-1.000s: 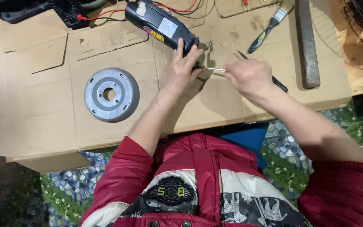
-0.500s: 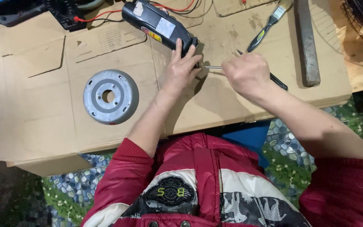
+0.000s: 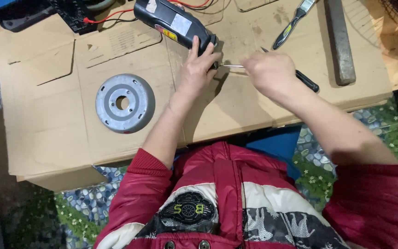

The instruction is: The person disassembles a black handheld electrical appliance using a screwdriver and a wrench. They remove screws and a metal bracket from the device's casing, then manipulate internal wires and components before reattaching the bracket and tightening the screws.

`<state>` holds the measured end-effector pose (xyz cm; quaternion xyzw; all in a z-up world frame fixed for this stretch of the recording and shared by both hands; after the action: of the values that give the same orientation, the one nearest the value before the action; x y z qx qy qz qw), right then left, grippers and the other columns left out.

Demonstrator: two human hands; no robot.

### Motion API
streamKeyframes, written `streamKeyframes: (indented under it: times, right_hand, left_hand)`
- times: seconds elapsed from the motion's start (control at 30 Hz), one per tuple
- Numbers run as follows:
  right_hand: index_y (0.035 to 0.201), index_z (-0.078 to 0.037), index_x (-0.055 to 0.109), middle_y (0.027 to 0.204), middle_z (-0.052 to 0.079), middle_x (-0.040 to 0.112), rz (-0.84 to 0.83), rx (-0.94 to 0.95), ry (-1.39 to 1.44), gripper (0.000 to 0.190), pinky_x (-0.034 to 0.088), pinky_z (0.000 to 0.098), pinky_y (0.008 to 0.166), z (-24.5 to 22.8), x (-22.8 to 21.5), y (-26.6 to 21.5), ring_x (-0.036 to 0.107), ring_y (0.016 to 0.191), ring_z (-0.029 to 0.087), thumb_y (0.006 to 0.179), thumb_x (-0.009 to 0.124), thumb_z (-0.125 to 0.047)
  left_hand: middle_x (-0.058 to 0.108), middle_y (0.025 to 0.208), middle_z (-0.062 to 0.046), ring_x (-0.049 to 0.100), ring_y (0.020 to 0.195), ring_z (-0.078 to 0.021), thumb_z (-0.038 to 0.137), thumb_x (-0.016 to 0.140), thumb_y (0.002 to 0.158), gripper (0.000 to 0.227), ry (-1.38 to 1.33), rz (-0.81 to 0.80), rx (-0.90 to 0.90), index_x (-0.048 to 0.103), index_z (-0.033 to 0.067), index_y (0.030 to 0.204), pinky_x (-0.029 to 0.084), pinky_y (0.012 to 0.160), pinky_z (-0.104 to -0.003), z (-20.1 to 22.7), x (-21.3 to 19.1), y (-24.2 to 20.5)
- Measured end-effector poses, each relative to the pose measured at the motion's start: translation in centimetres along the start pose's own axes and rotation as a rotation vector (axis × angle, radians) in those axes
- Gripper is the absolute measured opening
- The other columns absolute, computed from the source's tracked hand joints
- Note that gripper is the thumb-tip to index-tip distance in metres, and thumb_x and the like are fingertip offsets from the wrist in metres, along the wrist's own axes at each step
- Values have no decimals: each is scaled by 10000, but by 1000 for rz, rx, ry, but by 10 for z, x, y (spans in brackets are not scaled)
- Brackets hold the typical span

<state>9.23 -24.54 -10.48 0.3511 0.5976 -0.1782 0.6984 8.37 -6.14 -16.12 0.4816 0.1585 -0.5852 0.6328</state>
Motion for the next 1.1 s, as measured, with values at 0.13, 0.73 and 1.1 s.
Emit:
streamKeyframes:
  times: [0.13,0.73,1.1]
  right_hand:
    - [1081,-47,750,877,130,718,-186,270,409,233,526,462,663,33,3,-33,667,751,351,922,649,-184]
    - [1233,-50,771,1060,138,752,25,340,523,290,542,388,692,16,4,-42,690,783,312,952,696,-61]
    - [1148,-137,825,895,41,676,86,189,341,300,507,355,632,18,7,-26,651,758,247,864,767,-58]
  left_hand:
    - [660,1426,2,390,1490,-369,-7,865,708,808,6,-28,-19,558,197,1427,504,1124,-443,-6,-5,-2]
    - [662,1376,38,472,1428,-328,54,829,784,481,112,21,-38,677,166,1226,545,1009,-403,1,5,6]
    - [731,1267,-110,482,1394,-413,113,956,677,535,-32,100,28,730,76,1160,449,1156,-468,-10,21,4]
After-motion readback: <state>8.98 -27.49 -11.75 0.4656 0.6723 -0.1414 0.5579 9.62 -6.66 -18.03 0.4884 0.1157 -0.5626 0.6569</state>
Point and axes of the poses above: each hand's wrist, its own y-axis towards the middle knuckle, its own x-axis out of the palm, z = x × y, the point moved 7 cm from there along y, towards the middle knuckle
